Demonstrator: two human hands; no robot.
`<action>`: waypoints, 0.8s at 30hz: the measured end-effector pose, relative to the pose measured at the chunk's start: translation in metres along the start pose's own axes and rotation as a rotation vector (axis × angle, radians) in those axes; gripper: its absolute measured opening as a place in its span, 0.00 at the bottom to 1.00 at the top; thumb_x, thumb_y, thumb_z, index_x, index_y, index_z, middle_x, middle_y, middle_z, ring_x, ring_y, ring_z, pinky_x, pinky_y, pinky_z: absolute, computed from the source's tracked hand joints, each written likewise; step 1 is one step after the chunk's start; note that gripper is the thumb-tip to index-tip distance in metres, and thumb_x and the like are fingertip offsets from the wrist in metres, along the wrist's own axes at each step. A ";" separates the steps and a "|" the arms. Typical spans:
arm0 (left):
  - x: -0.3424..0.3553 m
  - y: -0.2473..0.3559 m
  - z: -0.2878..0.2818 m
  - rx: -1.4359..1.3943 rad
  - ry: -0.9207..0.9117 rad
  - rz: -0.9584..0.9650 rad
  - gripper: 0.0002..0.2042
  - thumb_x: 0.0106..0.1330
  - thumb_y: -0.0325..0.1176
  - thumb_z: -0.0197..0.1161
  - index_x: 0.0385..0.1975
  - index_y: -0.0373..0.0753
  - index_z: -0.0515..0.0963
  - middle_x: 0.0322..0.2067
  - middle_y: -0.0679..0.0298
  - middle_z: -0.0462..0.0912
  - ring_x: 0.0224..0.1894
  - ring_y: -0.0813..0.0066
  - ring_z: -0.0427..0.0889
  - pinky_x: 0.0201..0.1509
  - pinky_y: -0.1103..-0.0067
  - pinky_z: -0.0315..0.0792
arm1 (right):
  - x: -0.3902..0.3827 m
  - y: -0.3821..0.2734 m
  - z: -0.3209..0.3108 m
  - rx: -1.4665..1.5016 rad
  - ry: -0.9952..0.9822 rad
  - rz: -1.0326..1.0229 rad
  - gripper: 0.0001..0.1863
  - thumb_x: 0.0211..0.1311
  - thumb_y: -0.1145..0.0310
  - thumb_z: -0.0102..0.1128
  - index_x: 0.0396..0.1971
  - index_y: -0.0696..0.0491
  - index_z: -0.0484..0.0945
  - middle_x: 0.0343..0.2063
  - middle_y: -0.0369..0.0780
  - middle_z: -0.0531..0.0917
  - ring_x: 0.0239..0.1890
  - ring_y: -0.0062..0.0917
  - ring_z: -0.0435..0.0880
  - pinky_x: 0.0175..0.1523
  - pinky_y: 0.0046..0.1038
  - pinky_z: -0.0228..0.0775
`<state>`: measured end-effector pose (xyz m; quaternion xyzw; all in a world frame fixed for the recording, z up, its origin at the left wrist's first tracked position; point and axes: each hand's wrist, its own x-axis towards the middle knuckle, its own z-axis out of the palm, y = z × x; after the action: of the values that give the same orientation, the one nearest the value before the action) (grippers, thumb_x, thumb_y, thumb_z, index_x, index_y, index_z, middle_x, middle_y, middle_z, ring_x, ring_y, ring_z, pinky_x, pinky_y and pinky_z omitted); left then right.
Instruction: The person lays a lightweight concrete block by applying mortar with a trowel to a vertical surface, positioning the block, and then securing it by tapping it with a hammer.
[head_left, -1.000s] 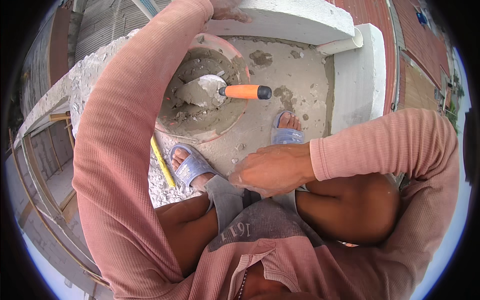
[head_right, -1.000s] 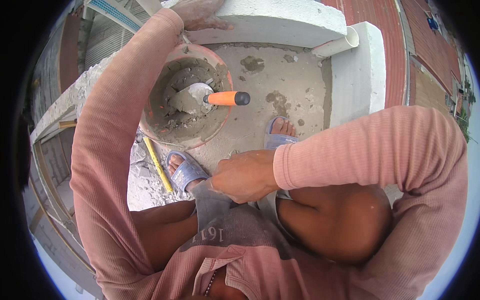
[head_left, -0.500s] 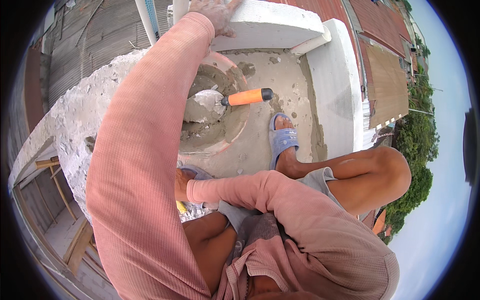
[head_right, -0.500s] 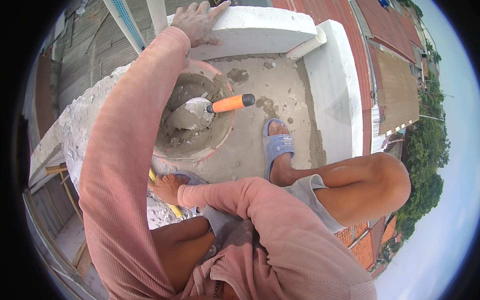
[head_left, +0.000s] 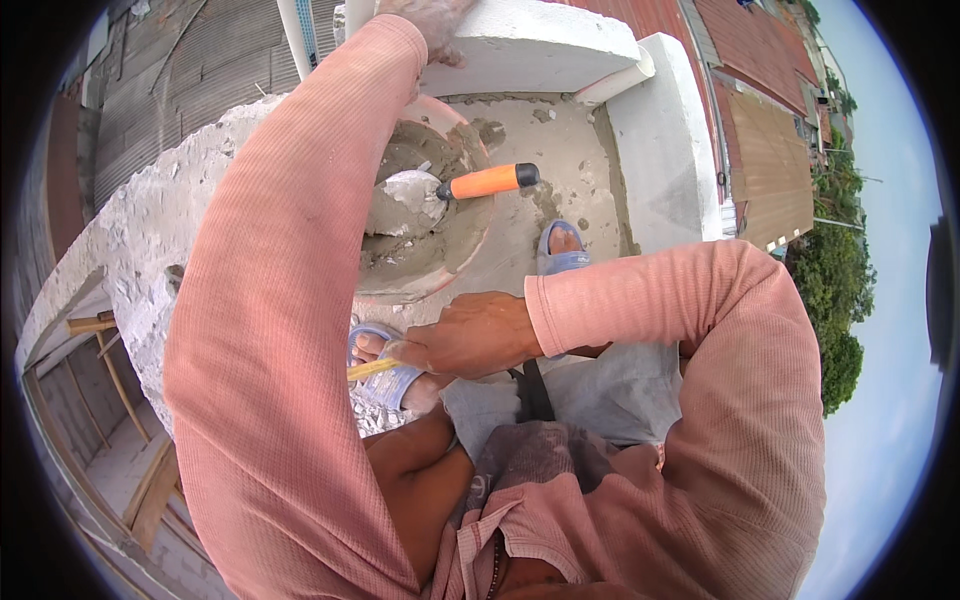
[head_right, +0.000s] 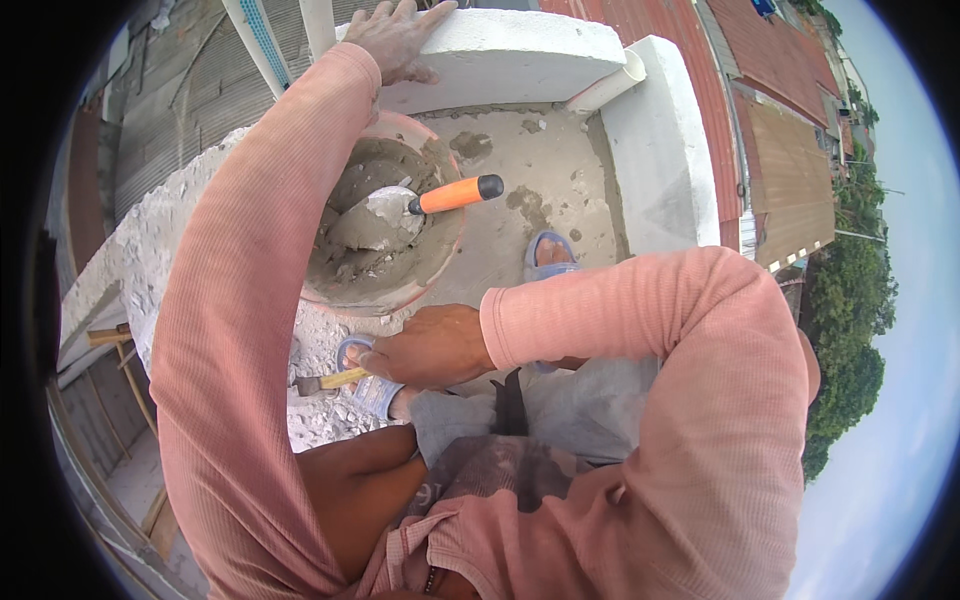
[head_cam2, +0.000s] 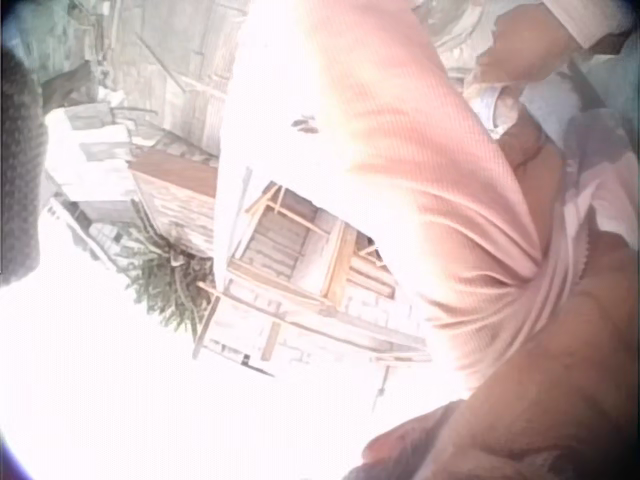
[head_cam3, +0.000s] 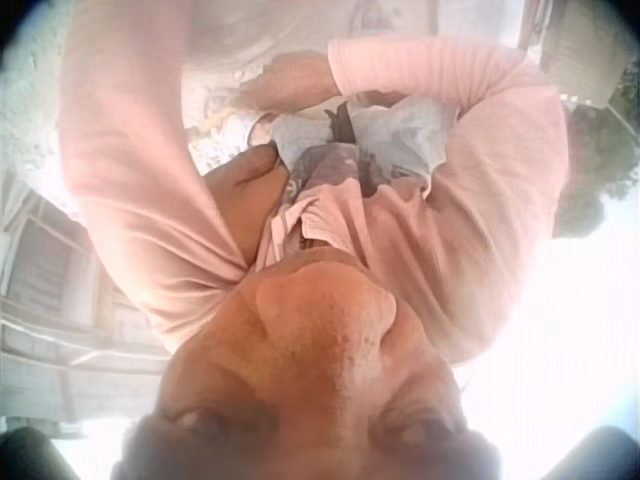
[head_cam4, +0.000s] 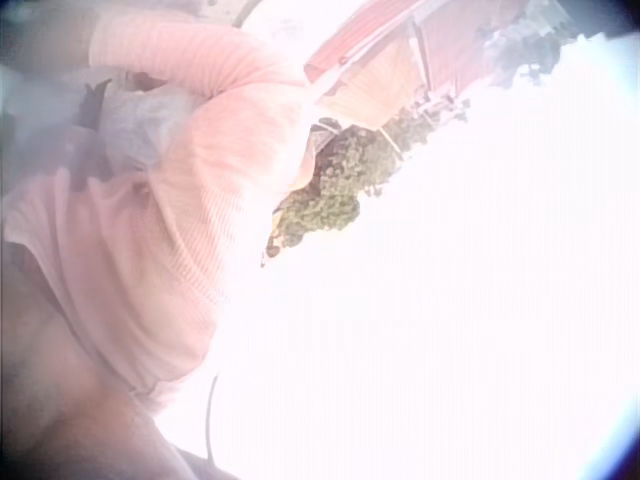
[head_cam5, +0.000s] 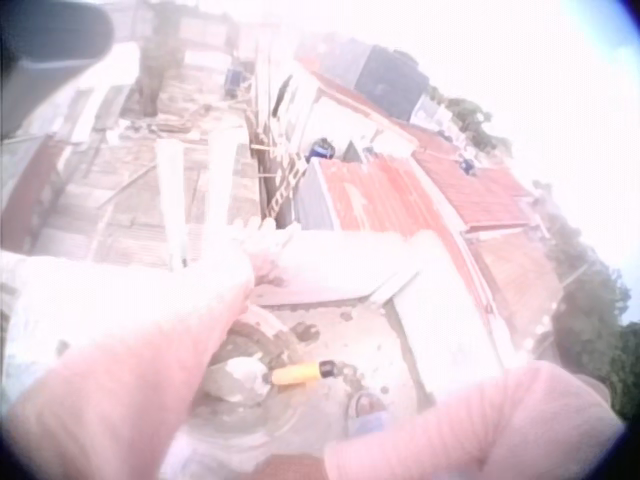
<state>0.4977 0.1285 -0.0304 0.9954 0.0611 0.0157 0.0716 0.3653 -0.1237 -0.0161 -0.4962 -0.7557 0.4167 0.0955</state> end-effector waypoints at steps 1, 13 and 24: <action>0.002 0.001 0.001 0.002 0.005 -0.001 0.51 0.53 0.57 0.75 0.77 0.56 0.54 0.60 0.55 0.73 0.64 0.53 0.71 0.67 0.55 0.64 | -0.017 -0.004 -0.013 -0.104 -0.110 0.032 0.20 0.66 0.69 0.55 0.57 0.55 0.68 0.38 0.44 0.81 0.37 0.42 0.87 0.39 0.44 0.80; 0.007 0.004 0.019 0.120 0.003 -0.059 0.52 0.54 0.56 0.76 0.78 0.67 0.49 0.61 0.58 0.74 0.68 0.54 0.70 0.71 0.54 0.64 | -0.252 0.028 -0.143 -0.983 0.858 0.499 0.21 0.75 0.63 0.55 0.61 0.58 0.73 0.44 0.44 0.84 0.24 0.35 0.85 0.29 0.34 0.77; 0.007 0.002 0.015 0.147 -0.068 -0.070 0.53 0.54 0.55 0.76 0.78 0.64 0.48 0.60 0.57 0.72 0.67 0.51 0.69 0.70 0.52 0.64 | -0.268 0.128 -0.140 -0.289 1.139 1.075 0.25 0.79 0.53 0.45 0.61 0.57 0.73 0.39 0.57 0.84 0.43 0.55 0.84 0.50 0.47 0.73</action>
<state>0.5060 0.1251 -0.0450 0.9952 0.0944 -0.0251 0.0011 0.6605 -0.2510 0.0521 -0.9370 -0.2943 -0.0140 0.1876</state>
